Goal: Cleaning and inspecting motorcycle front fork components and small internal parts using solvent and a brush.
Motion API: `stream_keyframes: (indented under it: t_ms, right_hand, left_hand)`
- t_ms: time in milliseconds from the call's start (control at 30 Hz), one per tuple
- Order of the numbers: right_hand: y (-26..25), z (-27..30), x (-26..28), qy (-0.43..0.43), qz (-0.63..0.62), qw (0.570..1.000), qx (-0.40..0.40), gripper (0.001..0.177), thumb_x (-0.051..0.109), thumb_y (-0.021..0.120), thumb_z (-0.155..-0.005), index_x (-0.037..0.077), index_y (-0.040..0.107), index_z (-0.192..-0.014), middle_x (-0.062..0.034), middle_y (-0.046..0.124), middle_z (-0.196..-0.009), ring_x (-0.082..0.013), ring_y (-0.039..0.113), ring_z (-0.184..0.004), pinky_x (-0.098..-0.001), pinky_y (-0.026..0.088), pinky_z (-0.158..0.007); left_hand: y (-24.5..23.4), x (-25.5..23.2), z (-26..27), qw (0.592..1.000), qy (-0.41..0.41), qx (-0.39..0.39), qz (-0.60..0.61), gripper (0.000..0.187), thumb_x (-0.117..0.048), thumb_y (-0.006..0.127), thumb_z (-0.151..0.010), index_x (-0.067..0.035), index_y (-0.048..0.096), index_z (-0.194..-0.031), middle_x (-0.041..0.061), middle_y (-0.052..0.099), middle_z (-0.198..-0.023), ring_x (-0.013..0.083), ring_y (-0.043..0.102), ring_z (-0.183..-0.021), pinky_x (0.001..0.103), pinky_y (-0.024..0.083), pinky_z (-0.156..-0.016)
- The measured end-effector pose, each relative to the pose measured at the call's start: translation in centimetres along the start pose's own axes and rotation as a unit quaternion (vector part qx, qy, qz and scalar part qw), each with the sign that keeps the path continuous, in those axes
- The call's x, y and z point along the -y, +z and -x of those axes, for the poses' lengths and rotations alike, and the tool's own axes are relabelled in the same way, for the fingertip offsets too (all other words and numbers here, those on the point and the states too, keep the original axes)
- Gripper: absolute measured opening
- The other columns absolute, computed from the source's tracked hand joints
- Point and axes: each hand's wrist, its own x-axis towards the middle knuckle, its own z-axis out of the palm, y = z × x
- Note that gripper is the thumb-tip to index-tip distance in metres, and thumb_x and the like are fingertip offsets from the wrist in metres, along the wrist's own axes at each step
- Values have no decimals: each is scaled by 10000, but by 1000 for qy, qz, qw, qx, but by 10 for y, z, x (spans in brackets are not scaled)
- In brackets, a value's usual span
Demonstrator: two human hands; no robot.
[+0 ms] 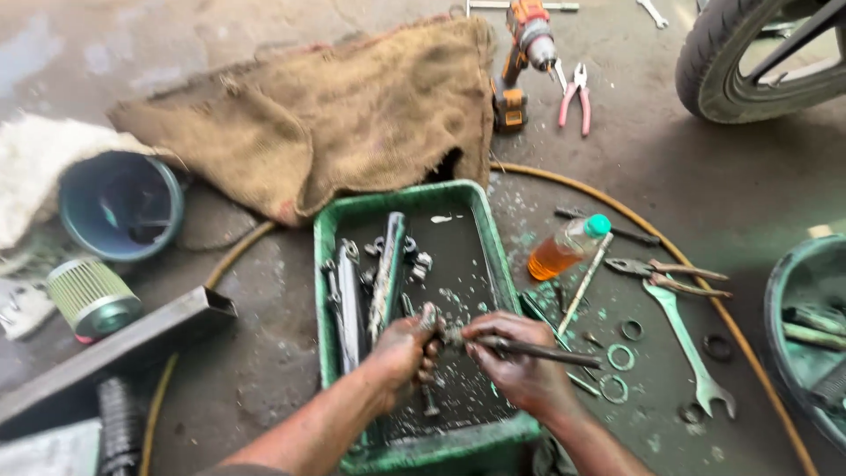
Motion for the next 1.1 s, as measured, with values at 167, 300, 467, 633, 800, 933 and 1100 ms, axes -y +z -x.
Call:
stream_keyframes:
  t_ms: [167, 300, 467, 633, 800, 933, 1100]
  right_hand:
    - [2, 3, 12, -55, 55, 997, -12, 183, -49, 773, -772, 22, 764, -941, -77, 790, -966, -157, 775, -871, -276, 631, -748]
    - [8, 2, -3, -95, 106, 989, -37, 177, -21, 795, -784, 58, 769, -940, -71, 792, -961, -155, 785, -844, -272, 631, -733]
    - [17, 6, -12, -137, 122, 981, -70, 183, 7, 816, -806, 91, 775, -963, -71, 793, -980, -149, 785, -850, -270, 619, -734]
    - [14, 4, -15, -75, 46, 995, -46, 202, -9, 796, -806, 84, 781, -985, -77, 786, -1008, -160, 780, -879, -276, 643, -773]
    - [13, -2, -12, -48, 59, 997, -5, 184, 5, 842, -763, 81, 804, -927, -79, 766, -988, -163, 752, -891, -278, 631, -798]
    - [6, -9, -17, 11, 17, 1000, 12, 178, 0, 829, -781, 71, 805, -942, -78, 776, -980, -145, 758, -876, -273, 629, -786]
    - [6, -12, -26, 47, 25, 998, 29, 203, 1, 835, -760, 53, 806, -954, -73, 797, -950, -138, 762, -845, -257, 644, -747]
  left_hand:
    - [7, 0, 3, 999, 17, -9, -33, 285, -391, 523, -1034, -124, 574, -949, -44, 461, -676, 74, 360, -554, 238, 324, -467]
    - [1, 7, -4, 999, 37, -5, -18, 268, -318, 559, -1035, -55, 607, -1024, -7, 542, -735, 83, 463, -601, 228, 422, -501]
    - [2, 7, -1, 999, 29, 15, 38, 241, -272, 563, -1035, -43, 628, -1066, 36, 628, -807, 99, 565, -665, 222, 505, -553]
    - [-5, 8, -4, 996, 32, 42, 76, 205, -224, 560, -1019, -49, 642, -1087, 55, 663, -836, 102, 594, -682, 218, 554, -579]
    - [-14, 6, -16, 998, 55, 28, 2, 241, -276, 600, -1007, -52, 664, -1069, 39, 644, -811, 98, 564, -654, 229, 522, -578]
    - [-17, 4, -18, 995, 64, 24, -72, 294, -331, 637, -981, -42, 683, -1011, 29, 655, -797, 91, 554, -653, 227, 512, -581]
    - [-22, 10, -34, 998, 40, 9, -47, 359, -417, 666, -909, -60, 703, -917, 23, 685, -775, 97, 587, -662, 235, 511, -572]
